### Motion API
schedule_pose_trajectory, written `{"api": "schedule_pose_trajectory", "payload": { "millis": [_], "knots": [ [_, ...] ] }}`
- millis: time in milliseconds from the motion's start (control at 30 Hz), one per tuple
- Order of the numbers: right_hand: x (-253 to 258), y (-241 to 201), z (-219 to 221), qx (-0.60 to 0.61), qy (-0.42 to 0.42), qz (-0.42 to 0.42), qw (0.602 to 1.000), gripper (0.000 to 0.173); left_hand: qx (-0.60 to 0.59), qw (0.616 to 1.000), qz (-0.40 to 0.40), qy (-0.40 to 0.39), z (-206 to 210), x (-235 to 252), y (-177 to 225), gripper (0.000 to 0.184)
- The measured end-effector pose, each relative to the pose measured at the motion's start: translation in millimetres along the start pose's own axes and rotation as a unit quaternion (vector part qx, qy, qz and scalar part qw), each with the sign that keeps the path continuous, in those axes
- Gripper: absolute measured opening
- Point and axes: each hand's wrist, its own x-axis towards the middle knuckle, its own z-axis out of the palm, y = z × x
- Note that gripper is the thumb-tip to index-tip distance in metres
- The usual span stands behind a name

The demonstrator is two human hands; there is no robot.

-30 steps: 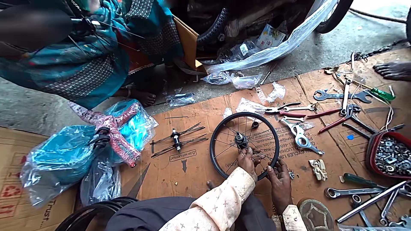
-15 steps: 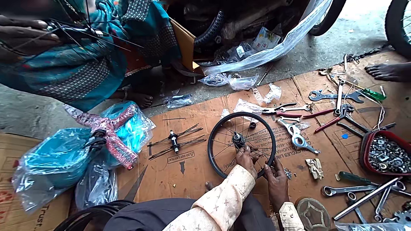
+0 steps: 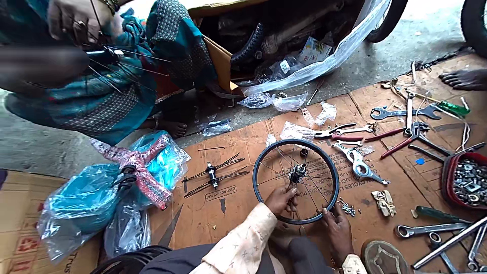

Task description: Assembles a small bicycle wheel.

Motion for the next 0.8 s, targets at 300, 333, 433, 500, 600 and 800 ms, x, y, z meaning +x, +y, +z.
{"api": "schedule_pose_trajectory", "payload": {
  "millis": [300, 333, 433, 500, 600, 800],
  "knots": [
    [1.6, -17.6, 8.7, -0.064, -0.032, -0.053, 0.996, 0.061, 0.578, 0.813, 0.025, 0.064, -68.1, 2.9, 41.0, 0.035],
    [1.2, -19.6, 10.0, -0.065, -0.034, -0.057, 0.996, 0.061, 0.596, 0.797, 0.031, 0.092, -68.8, 4.3, 40.6, 0.034],
    [0.5, -20.5, 12.5, -0.073, -0.037, -0.063, 0.995, 0.064, 0.594, 0.772, 0.079, 0.215, -65.1, 6.1, 26.7, 0.06],
    [-0.9, -18.4, 12.9, -0.081, -0.036, -0.064, 0.994, 0.065, 0.566, 0.768, 0.112, 0.28, -59.9, 1.0, 16.3, 0.059],
    [-3.7, -14.8, 12.1, -0.096, -0.033, -0.072, 0.992, 0.067, 0.492, 0.842, 0.049, 0.218, -47.3, -8.4, 10.5, 0.034],
    [-6.8, -18.5, 14.9, -0.124, -0.036, -0.087, 0.988, 0.068, 0.33, 0.93, 0.051, 0.155, -13.5, 9.9, -9.9, 0.033]
  ]
}}
